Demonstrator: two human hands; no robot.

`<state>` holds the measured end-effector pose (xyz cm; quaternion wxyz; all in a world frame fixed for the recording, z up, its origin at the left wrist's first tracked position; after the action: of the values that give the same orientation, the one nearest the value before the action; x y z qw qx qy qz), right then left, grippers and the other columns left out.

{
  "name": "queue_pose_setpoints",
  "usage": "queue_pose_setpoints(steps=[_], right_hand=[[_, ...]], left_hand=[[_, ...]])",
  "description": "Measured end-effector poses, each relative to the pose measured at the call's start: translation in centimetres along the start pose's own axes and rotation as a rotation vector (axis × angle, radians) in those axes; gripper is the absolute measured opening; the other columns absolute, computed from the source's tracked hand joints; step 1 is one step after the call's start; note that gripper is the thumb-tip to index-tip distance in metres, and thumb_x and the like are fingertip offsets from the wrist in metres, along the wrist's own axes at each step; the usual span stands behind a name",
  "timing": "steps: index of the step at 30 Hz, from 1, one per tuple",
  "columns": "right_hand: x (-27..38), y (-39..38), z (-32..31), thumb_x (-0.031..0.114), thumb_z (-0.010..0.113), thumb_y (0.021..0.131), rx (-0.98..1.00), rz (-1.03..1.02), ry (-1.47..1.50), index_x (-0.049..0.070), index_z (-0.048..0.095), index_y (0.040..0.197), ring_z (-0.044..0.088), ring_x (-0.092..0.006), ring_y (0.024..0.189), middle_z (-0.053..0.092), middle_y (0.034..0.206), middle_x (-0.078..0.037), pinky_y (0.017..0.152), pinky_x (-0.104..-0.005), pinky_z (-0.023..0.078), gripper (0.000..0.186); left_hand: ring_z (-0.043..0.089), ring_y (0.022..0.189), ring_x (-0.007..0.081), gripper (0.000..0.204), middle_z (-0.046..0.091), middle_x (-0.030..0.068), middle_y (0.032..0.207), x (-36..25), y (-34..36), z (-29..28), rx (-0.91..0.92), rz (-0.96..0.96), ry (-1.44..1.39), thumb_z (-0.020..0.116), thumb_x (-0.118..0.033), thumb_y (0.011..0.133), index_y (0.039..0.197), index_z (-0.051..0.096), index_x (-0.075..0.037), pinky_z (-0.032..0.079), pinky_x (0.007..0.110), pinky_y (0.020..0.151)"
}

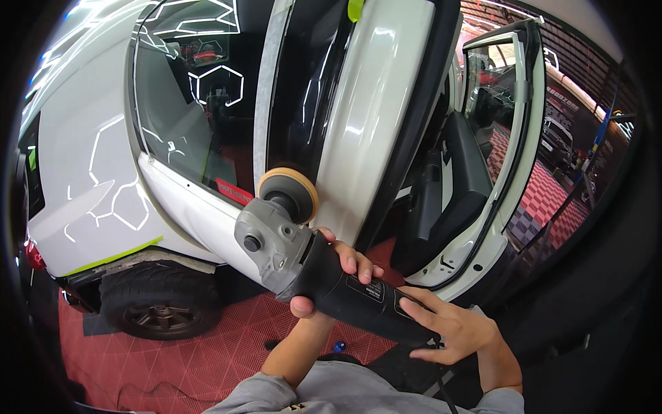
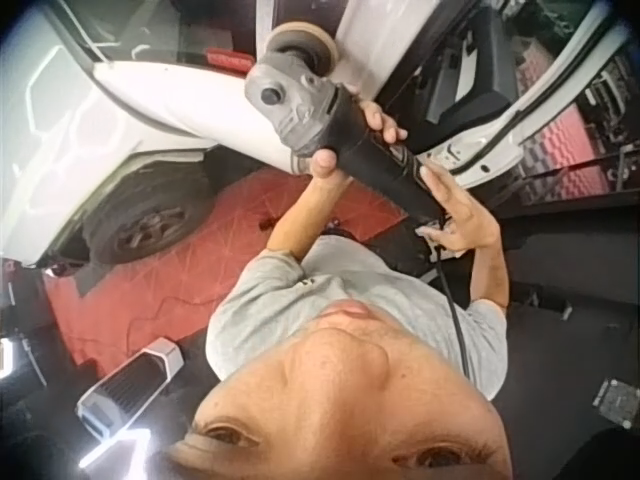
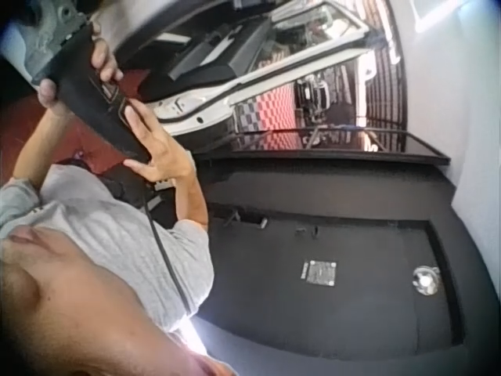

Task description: Polishing a white car door with a power polisher.

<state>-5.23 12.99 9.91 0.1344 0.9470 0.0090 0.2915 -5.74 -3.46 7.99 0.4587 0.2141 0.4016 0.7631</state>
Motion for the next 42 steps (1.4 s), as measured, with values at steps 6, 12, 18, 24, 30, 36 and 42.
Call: queue_pose_setpoints(steps=[6,12,18,24,30,36,42], right_hand=[[-0.8,-0.3,-0.1,-0.005,0.072,0.066,0.064,-0.052,0.048,0.005,0.033,0.146,0.043,-0.0463,0.129,0.033,0.144,-0.034,0.105,-0.0424,0.039,0.089],[-1.6,0.0,0.1,-0.003,0.075,0.066,-0.071,-0.024,0.129,0.003,0.048,0.137,0.055,-0.0439,0.118,0.045,0.136,-0.033,0.097,-0.0385,0.047,0.076],[-1.8,0.0,-0.1,-0.002,0.078,0.065,-0.036,0.005,0.15,0.003,0.051,0.135,0.058,-0.0409,0.115,0.047,0.135,-0.032,0.094,-0.0368,0.049,0.074],[-2.0,0.2,0.5,-0.002,0.077,0.066,-0.096,0.001,0.127,0.003,0.052,0.134,0.057,-0.0413,0.117,0.046,0.136,-0.031,0.094,-0.0364,0.048,0.072],[-2.2,0.5,0.0,0.005,0.082,0.064,-0.09,0.004,0.116,0.004,0.049,0.137,0.055,-0.0415,0.119,0.045,0.137,-0.03,0.096,-0.0382,0.047,0.08],[-0.3,1.5,1.3,0.023,0.09,0.061,-0.317,-0.024,0.01,0.007,0.048,0.135,0.058,-0.0383,0.111,0.052,0.126,-0.028,0.089,-0.0406,0.05,0.086],[-1.1,0.7,3.5,0.026,0.092,0.057,-0.504,-0.013,-0.149,0.009,0.05,0.13,0.064,-0.0353,0.099,0.057,0.116,-0.024,0.078,-0.038,0.054,0.086]], left_hand=[[0.059,0.094,0.0282,0.089,0.053,0.0118,0.102,0.0,-1.9,-1.1,-0.098,0.027,0.064,0.08,-0.047,0.069,0.133,0.031,-0.008,0.047,0.048,0.094],[0.057,0.093,0.027,0.089,0.052,0.011,0.101,-0.4,-2.4,-1.8,-0.152,0.023,0.114,0.079,-0.048,0.069,0.133,0.032,-0.009,0.047,0.046,0.09],[0.056,0.093,0.0264,0.088,0.051,0.0105,0.101,-0.5,-2.9,-1.6,-0.194,0.024,0.088,0.079,-0.048,0.068,0.133,0.033,-0.009,0.045,0.045,0.09],[0.055,0.096,0.0275,0.088,0.05,0.0117,0.103,-0.9,-2.8,-1.8,-0.145,0.031,0.044,0.08,-0.044,0.068,0.135,0.034,-0.011,0.044,0.045,0.092],[0.058,0.088,0.0249,0.09,0.052,0.0089,0.098,-1.0,-2.4,-2.0,-0.249,0.028,0.179,0.075,-0.059,0.07,0.13,0.033,-0.007,0.048,0.044,0.085],[0.058,0.088,0.0245,0.09,0.052,0.0084,0.098,-1.2,-2.3,-2.1,-0.227,0.068,0.152,0.076,-0.057,0.07,0.131,0.033,-0.007,0.048,0.044,0.085],[0.058,0.088,0.0243,0.092,0.052,0.0079,0.098,-1.9,-3.2,-2.3,-0.176,0.085,0.15,0.075,-0.059,0.07,0.131,0.032,-0.006,0.048,0.044,0.084]])
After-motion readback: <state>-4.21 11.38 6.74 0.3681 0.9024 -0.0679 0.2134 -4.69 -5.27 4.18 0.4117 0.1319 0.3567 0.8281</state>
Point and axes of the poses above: each hand's wrist, its own y-axis towards the middle knuckle, its own z-axis out of the palm, x = y × z, the point moved 8 cm from there along y, towards the middle knuckle
